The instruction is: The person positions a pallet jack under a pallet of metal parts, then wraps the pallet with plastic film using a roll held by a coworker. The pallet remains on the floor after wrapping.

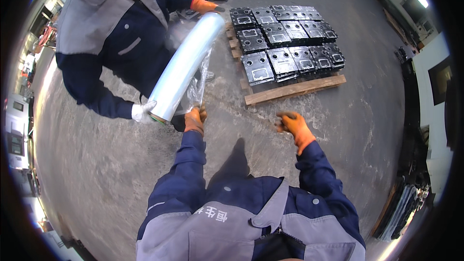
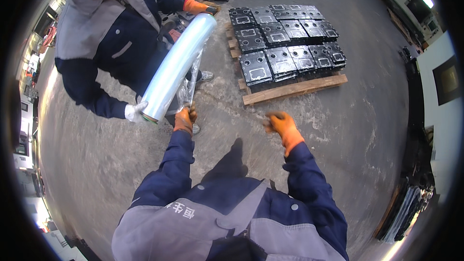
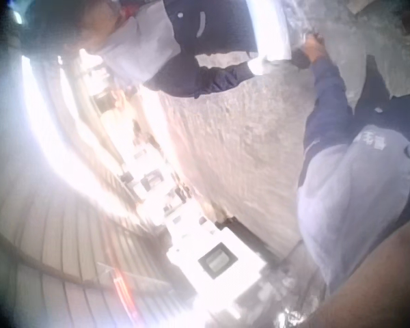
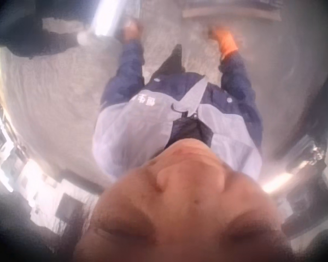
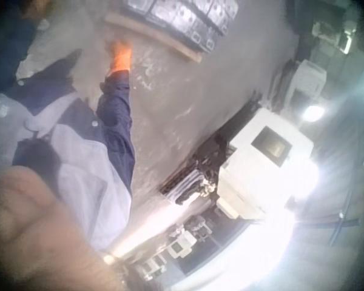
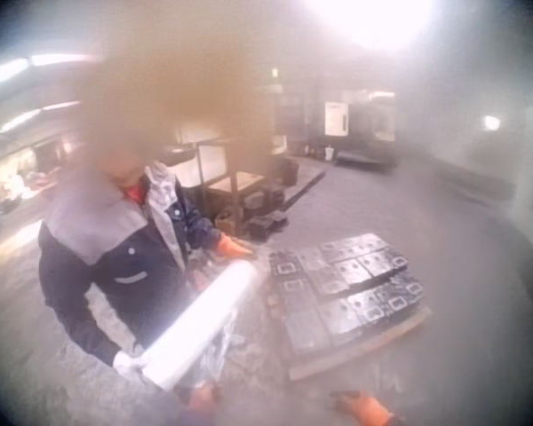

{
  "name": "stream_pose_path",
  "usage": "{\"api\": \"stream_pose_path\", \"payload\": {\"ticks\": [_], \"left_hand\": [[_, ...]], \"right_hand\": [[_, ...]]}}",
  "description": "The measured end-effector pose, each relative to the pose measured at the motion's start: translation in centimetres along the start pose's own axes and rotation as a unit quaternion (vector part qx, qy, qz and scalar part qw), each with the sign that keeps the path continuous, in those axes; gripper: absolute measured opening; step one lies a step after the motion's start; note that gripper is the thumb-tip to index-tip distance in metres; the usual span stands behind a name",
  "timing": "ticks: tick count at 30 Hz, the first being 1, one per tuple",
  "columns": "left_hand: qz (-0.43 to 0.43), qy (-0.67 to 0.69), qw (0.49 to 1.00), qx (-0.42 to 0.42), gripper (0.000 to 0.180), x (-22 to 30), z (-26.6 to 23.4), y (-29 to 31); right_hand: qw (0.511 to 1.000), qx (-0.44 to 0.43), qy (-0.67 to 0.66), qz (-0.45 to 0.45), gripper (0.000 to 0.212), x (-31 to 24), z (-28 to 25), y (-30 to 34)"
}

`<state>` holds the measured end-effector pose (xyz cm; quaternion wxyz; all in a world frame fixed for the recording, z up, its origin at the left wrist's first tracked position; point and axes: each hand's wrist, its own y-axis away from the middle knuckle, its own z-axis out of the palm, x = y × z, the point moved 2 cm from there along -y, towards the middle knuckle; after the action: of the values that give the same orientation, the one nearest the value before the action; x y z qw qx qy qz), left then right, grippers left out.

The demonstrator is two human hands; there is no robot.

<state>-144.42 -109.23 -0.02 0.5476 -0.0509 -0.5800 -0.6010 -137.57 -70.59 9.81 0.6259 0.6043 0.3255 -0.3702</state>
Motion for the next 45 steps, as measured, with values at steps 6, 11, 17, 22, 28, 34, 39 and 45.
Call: {"api": "stream_pose_path", "payload": {"ticks": [6, 11, 17, 22, 28, 34, 39, 45], "left_hand": [[0.091, -0.126, 0.988, -0.002, 0.025, 0.2, 4.0, -1.5], [0.135, -0.162, 0.977, 0.007, 0.022, 1.5, 6.6, -1.5], [0.205, -0.203, 0.957, 0.029, 0.023, 0.7, 10.2, -1.9], [0.221, -0.132, 0.966, 0.034, 0.025, 0.7, 11.5, -4.3], [0.227, -0.247, 0.939, 0.072, 0.028, 3.6, 12.8, -7.9], [0.29, -0.473, 0.823, 0.122, 0.025, 4.1, 12.3, -16.8], [0.047, -0.557, 0.824, 0.096, 0.032, -1.6, 8.5, -21.1], [0.177, 0.041, 0.96, -0.213, 0.098, 6.3, 17.1, -33.1]], "right_hand": [[0.996, -0.084, 0.0, 0.009, 0.04, -8.4, 6.9, -12.1], [0.982, -0.177, 0.032, -0.06, 0.066, -13.4, 11.3, -22.5], [0.968, -0.229, -0.087, -0.049, 0.093, -16.9, 18.1, -32.7], [0.943, -0.281, -0.177, 0.008, 0.083, -16.1, 23.7, -43.5], [0.977, -0.168, -0.113, 0.068, 0.066, -14.8, 24.1, -51.1], [0.973, -0.204, -0.097, 0.049, 0.033, -17.7, 22.4, -58.4], [0.783, -0.147, 0.482, -0.364, 0.023, -20.8, 19.4, -63.3], [0.995, -0.05, -0.077, -0.031, 0.043, -18.5, 17.5, -64.8]]}}
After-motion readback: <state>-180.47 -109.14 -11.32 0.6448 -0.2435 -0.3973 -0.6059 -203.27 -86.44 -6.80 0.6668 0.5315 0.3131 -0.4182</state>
